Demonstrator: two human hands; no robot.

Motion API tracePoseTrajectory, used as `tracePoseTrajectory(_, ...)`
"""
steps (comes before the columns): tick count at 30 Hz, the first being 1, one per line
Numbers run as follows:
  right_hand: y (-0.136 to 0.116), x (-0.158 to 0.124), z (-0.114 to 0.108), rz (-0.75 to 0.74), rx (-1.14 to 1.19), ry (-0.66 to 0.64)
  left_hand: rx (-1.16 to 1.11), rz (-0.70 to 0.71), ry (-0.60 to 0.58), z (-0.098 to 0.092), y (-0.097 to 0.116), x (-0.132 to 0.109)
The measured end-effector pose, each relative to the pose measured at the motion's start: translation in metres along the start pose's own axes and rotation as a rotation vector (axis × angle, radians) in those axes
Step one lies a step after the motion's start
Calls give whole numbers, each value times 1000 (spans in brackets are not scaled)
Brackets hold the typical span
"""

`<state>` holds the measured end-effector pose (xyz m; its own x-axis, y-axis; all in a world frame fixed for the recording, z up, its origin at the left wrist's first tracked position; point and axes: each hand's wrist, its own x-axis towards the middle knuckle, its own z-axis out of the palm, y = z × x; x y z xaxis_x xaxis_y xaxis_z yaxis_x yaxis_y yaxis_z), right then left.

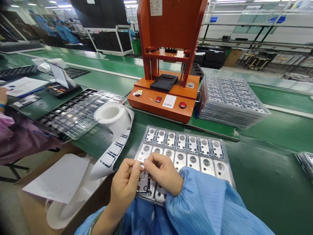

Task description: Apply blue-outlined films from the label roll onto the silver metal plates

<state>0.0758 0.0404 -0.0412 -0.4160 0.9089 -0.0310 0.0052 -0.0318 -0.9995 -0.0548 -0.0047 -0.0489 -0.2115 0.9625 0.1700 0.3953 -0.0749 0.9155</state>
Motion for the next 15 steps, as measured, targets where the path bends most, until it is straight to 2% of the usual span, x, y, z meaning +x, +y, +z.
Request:
tracePoseTrajectory(3,1,0,1,15,-16,30,17,1,-5,1,-1,1)
tracePoseTrajectory(5,2,-1,1,23,4,3,27,35,2,2,-2,1)
tracePoseTrajectory(12,2,-1,1,10,-52,-6,107,261,-10,3,-6,2)
tracePoseTrajectory(15,2,0,0,-29,-31,-41,88,242,-7,3,-7,2)
